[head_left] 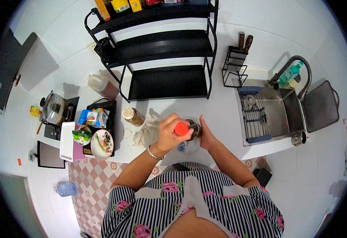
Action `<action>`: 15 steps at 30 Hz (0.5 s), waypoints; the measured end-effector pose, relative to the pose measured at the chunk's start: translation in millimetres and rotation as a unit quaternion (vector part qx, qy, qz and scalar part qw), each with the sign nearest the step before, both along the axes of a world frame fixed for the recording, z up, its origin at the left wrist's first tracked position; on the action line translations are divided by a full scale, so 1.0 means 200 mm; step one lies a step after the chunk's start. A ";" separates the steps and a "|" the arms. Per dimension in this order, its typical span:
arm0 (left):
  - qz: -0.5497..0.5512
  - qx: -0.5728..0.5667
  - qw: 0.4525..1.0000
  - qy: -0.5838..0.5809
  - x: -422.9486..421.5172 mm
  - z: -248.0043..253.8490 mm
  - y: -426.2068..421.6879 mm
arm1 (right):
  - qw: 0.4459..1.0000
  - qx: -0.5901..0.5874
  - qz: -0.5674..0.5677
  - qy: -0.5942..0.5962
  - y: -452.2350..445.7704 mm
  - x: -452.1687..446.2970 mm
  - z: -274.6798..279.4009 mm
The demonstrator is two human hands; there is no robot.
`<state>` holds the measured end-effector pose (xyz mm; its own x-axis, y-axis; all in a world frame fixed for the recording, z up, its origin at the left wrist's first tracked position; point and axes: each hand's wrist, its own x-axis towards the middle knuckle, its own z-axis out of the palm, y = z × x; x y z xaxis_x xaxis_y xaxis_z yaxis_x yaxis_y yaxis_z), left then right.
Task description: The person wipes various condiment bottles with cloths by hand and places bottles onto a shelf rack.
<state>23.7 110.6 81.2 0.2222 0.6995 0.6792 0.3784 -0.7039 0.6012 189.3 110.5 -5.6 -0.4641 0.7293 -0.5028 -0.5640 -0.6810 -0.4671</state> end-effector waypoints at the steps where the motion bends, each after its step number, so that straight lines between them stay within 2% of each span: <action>1: 0.002 -0.003 1.000 -0.007 -0.01 0.00 0.00 | 0.999 0.026 -0.007 -0.025 0.01 -0.02 -0.04; 5: 0.001 -0.004 1.000 0.009 -0.02 0.02 -0.01 | 0.989 0.087 -0.003 -0.122 0.00 -0.05 -0.13; 7: 0.006 -0.004 1.000 0.015 -0.04 0.01 -0.01 | 0.980 0.083 0.002 -0.181 0.03 -0.03 -0.31; 8: 0.009 -0.005 1.000 0.018 -0.04 0.00 -0.02 | 0.974 0.081 0.004 -0.211 0.04 -0.03 -0.29; 11: 0.014 0.002 1.000 -0.002 -0.06 -0.01 -0.02 | 0.936 0.083 0.053 -0.337 0.03 0.00 -0.21; 15: 0.049 -0.016 0.998 -0.045 -0.09 0.01 -0.06 | 0.860 0.170 0.046 -0.478 0.08 0.02 -0.26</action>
